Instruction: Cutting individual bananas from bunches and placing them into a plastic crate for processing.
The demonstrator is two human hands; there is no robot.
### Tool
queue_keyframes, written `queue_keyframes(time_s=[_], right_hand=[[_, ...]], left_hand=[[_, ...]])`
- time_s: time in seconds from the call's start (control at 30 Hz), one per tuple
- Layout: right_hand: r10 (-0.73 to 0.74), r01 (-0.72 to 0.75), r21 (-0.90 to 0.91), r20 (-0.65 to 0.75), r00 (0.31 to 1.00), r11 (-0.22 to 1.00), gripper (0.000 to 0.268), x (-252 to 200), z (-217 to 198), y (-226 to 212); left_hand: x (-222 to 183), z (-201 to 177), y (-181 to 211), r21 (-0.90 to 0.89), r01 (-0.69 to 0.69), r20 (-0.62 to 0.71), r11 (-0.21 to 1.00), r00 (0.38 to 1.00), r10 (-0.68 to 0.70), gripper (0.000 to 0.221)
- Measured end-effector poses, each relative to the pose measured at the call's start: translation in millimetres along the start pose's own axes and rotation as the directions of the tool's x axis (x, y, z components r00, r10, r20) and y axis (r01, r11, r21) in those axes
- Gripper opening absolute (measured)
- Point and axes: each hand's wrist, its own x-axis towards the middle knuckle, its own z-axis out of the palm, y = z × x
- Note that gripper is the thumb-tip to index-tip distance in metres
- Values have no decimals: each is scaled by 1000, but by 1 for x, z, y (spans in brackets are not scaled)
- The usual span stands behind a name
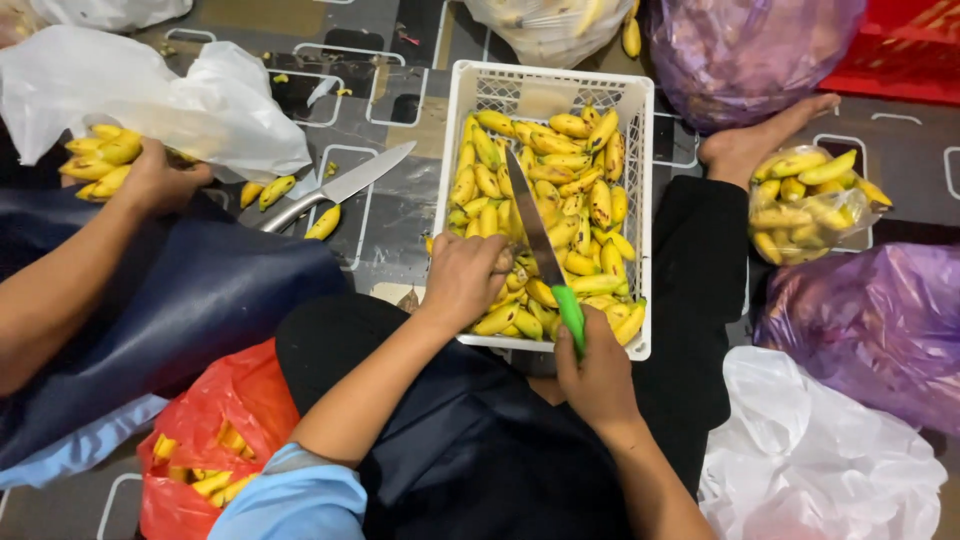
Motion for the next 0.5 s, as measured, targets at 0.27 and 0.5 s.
queue_keyframes(time_s=[0.27, 0.5], right_hand=[[-43, 41, -32, -64, 997, 999, 42, 6, -2, -11], [-133, 135, -105, 32, 991, 985, 38, 5, -5, 1]], left_hand=[[-14, 25, -6, 2, -141, -187, 990, 973, 138, 32], [-24, 24, -7, 20, -175, -205, 984, 963, 176, 34]])
